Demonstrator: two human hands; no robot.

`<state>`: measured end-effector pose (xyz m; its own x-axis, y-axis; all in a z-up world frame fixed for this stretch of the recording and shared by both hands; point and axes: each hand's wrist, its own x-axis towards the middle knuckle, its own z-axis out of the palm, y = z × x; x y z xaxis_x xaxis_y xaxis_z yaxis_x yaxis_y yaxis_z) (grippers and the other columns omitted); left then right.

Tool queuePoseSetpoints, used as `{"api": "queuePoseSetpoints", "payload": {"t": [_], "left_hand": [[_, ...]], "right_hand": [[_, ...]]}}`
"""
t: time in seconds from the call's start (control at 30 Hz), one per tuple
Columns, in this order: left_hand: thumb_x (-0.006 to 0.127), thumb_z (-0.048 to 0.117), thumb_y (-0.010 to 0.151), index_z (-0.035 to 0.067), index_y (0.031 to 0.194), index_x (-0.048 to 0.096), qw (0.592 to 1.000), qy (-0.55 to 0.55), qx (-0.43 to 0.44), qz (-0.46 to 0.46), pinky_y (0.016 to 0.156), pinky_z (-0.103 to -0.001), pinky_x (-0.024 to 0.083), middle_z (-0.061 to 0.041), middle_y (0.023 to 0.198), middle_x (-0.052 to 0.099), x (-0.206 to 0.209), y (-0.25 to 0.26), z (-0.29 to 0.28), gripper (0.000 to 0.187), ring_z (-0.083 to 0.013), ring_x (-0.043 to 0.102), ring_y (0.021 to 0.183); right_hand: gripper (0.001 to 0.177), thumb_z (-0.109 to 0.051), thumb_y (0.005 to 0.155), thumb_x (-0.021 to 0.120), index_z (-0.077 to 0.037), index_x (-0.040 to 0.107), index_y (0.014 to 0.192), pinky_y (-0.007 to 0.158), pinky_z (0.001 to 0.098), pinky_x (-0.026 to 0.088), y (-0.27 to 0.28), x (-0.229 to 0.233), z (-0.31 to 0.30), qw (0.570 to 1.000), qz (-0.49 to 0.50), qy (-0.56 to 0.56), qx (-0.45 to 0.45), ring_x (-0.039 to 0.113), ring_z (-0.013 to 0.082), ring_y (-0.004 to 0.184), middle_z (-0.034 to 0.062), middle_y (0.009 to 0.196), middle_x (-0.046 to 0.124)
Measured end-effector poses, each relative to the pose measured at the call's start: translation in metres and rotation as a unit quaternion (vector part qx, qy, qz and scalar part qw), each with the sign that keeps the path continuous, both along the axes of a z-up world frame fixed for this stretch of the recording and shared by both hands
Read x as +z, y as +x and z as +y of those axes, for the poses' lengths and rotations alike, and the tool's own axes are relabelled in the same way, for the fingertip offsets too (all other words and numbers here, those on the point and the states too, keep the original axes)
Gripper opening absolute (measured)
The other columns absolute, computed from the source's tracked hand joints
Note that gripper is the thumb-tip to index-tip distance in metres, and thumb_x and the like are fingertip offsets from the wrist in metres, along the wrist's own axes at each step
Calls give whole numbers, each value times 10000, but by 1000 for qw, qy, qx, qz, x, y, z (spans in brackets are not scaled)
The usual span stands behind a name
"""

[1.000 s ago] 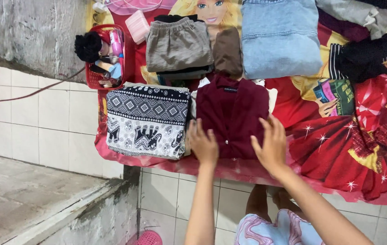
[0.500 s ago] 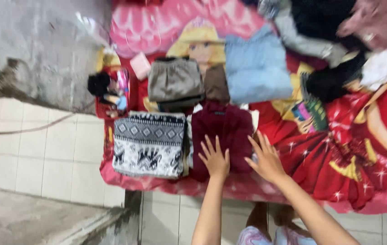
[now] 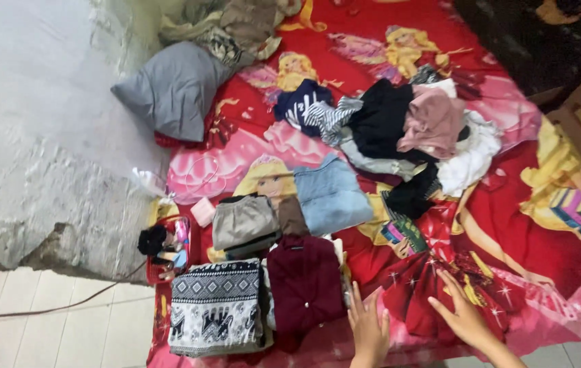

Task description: Folding various items of clothing on a bed and stacking them

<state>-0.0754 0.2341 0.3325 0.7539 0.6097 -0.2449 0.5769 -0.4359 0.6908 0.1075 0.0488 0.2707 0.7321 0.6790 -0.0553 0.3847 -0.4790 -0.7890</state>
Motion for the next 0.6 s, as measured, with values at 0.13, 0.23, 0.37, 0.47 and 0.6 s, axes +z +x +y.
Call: {"api": "queuePoseSetpoints", "payload": {"t": [0.13,0.23,0.37,0.47,0.6], "left_hand": [[589,298,1002,176,1505,489,995,56,-38,-75,1183,-638,206,-202,1690,53,-2,25,-17,528,-466,128,1539],[579,312,1016,168,1500,477,995,63,-46,-66,1180,-638,209,-199,1697,50,21,50,-25,515,-470,133,1534],[557,329,1016,178,1525,443,996,61,-34,-48,1170,-638,223,-180,1700,47,36,87,-46,543,-462,150,1533],[558,333,1013,183,1539,423,995,71,-20,-60,1163,-632,246,-178,1696,62,35,117,-72,564,-461,180,1528],[558,324,1015,191,1548,405,995,70,8,-70,1164,-630,245,-177,1699,76,40,160,-118,571,-460,192,1521]], "right_hand": [[821,-333,899,690,-173,331,1619,1050,466,388,30,17,-26,993,83,26,-79,494,383,1204,119,1684,363],[821,-330,894,676,-166,327,1619,1008,452,439,55,34,-37,984,125,65,-109,495,383,1191,125,1693,329],[800,-287,914,668,-113,290,1597,1191,394,277,96,39,-70,993,56,68,-72,330,261,1502,161,1634,338],[789,-298,914,687,-80,315,1574,1214,396,286,134,28,-100,994,-38,93,-41,343,248,1516,164,1618,378],[811,-315,911,659,-103,269,1590,1172,411,310,183,45,-132,984,72,163,-23,331,278,1507,166,1634,344]]}}
